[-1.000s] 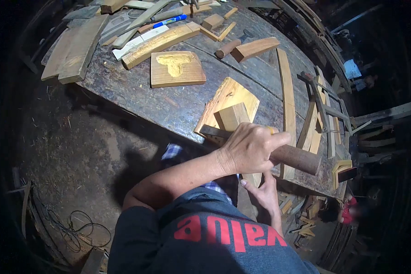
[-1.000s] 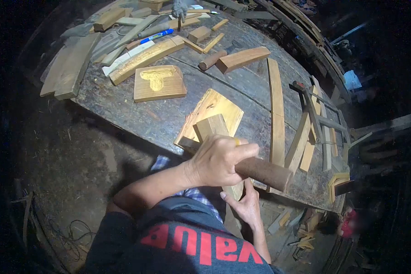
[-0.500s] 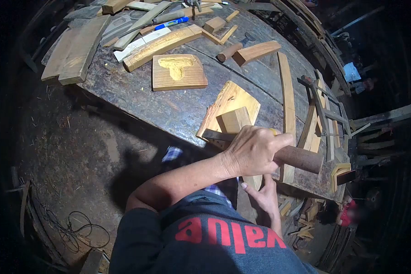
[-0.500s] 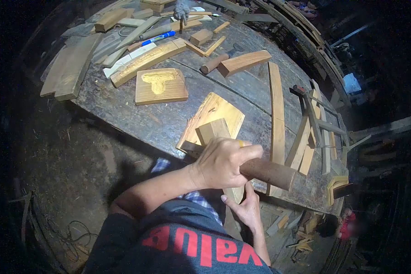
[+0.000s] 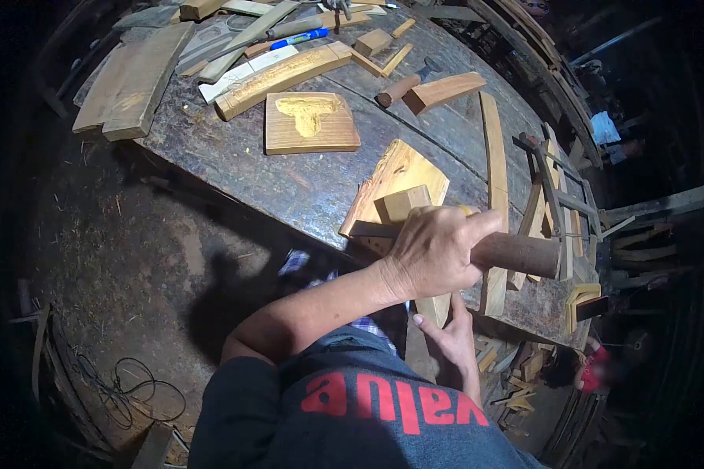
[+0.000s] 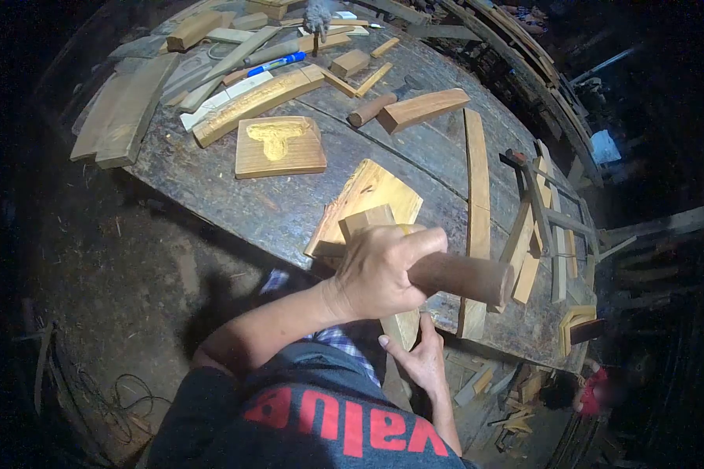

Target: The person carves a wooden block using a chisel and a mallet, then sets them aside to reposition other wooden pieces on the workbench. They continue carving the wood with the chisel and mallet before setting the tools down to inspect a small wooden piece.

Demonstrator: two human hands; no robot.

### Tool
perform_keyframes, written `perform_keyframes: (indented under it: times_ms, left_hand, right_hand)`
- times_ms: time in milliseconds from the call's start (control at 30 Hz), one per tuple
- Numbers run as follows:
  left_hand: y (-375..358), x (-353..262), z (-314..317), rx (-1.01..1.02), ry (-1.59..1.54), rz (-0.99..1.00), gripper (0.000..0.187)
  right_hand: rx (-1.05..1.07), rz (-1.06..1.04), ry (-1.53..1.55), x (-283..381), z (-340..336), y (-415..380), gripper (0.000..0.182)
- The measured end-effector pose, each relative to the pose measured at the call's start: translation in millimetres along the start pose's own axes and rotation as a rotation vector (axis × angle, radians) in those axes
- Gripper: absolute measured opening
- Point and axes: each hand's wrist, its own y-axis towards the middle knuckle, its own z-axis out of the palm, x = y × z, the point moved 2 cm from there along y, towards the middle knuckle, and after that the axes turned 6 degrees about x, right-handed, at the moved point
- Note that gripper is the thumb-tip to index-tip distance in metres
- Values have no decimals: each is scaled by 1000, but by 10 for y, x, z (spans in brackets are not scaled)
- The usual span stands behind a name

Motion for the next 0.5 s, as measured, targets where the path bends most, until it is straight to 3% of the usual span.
perform_keyframes:
  times_ms: [333,500]
  left_hand:
    - [55,-10,19,11,-34,-16,28]
    - [121,18,-53,-107,-111,-42,25]
  right_hand:
    - [-11,-15,-30,-46,-2,6,57]
    - [-2,22,-8,-20,4,11,54]
